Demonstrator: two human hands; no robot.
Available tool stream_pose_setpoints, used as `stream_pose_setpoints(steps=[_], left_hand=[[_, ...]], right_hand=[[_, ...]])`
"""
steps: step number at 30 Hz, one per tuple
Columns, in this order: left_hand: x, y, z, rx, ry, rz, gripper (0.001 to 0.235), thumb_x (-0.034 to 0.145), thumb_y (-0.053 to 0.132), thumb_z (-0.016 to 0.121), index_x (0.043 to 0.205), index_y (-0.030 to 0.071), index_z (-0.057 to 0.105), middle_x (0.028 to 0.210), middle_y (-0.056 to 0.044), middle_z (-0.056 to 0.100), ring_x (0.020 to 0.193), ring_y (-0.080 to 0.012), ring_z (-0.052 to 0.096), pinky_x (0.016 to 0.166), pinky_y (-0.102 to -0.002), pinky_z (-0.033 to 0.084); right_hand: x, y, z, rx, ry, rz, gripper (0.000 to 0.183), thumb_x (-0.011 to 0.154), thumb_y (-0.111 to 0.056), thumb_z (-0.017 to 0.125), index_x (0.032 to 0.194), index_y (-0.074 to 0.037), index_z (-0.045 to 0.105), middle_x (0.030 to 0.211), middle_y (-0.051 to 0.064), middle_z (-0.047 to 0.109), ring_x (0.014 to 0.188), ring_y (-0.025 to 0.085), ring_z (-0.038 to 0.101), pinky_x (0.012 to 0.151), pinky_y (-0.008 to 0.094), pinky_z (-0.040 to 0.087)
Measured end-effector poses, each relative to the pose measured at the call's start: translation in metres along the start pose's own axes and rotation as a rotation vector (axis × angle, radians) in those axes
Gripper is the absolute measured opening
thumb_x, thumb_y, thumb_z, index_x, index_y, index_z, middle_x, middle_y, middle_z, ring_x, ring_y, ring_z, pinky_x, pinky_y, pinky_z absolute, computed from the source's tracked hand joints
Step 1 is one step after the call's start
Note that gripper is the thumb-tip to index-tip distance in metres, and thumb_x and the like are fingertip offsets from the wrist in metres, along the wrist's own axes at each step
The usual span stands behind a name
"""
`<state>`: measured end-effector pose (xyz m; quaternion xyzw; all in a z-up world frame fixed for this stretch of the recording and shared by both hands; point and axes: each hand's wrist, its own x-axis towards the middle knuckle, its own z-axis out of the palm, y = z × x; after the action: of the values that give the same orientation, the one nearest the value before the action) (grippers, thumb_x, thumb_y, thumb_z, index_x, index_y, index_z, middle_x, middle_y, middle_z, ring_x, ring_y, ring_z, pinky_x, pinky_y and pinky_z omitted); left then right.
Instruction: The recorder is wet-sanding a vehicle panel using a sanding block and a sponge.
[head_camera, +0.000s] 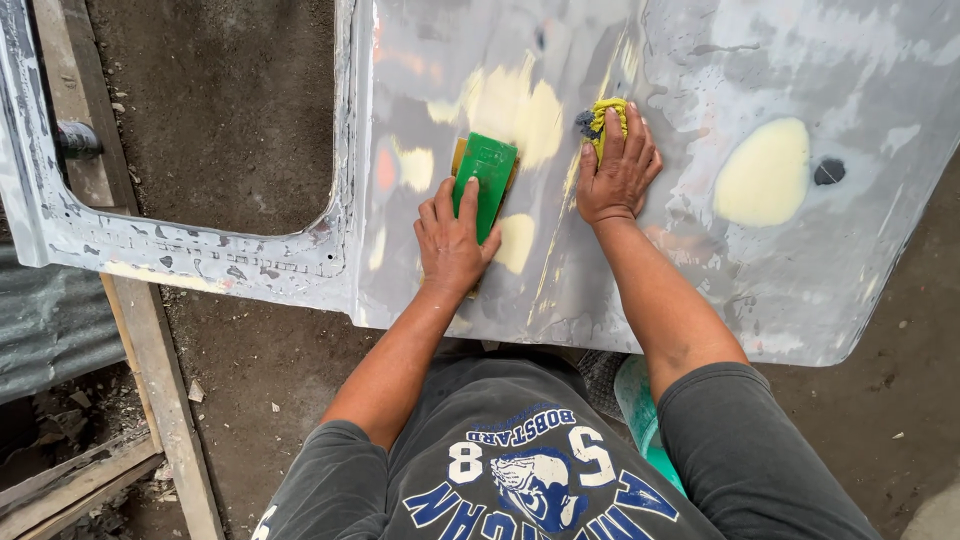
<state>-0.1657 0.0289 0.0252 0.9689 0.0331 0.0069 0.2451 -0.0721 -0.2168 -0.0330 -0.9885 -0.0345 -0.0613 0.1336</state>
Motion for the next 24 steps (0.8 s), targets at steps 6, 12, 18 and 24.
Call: stream_pose_setpoints(steps=[6, 12, 18, 24], left_hand=[[-0.001, 0.003, -0.012, -0.097, -0.001, -0.035, 0.075, 0.080, 0.034, 0.081, 0.144, 0.010, 0.051, 0.144, -0.016, 0.045, 0.118, -0.0375, 0.048, 0.094, -0.050, 0.045], [-0.005, 0.006, -0.020, -0.114, 0.007, -0.044, 0.076, 0.080, 0.035, 0.081, 0.145, 0.010, 0.051, 0.142, -0.017, 0.045, 0.118, -0.0381, 0.047, 0.093, -0.051, 0.045], [-0.012, -0.002, 0.001, -0.062, -0.032, -0.033, 0.075, 0.081, 0.037, 0.081, 0.144, 0.012, 0.051, 0.142, -0.016, 0.044, 0.117, -0.0379, 0.047, 0.092, -0.050, 0.045], [-0.013, 0.006, 0.000, -0.055, -0.014, -0.073, 0.080, 0.077, 0.042, 0.082, 0.142, 0.009, 0.049, 0.149, -0.019, 0.037, 0.123, -0.0400, 0.043, 0.097, -0.051, 0.041]], right_hand=[[-0.001, -0.001, -0.003, 0.007, -0.005, -0.004, 0.056, 0.107, -0.034, 0.054, 0.158, -0.015, 0.041, 0.165, 0.012, 0.034, 0.149, 0.034, 0.032, 0.118, 0.054, 0.019], [0.003, -0.002, -0.002, 0.001, 0.008, -0.003, 0.055, 0.107, -0.034, 0.055, 0.158, -0.016, 0.042, 0.165, 0.012, 0.034, 0.149, 0.035, 0.033, 0.119, 0.054, 0.019], [0.000, 0.001, 0.002, 0.004, 0.013, -0.007, 0.056, 0.108, -0.035, 0.054, 0.158, -0.015, 0.041, 0.165, 0.012, 0.034, 0.149, 0.034, 0.033, 0.118, 0.055, 0.020], [0.002, -0.002, -0.004, -0.003, -0.010, 0.007, 0.055, 0.108, -0.035, 0.052, 0.158, -0.016, 0.040, 0.164, 0.012, 0.035, 0.149, 0.033, 0.033, 0.118, 0.055, 0.020]])
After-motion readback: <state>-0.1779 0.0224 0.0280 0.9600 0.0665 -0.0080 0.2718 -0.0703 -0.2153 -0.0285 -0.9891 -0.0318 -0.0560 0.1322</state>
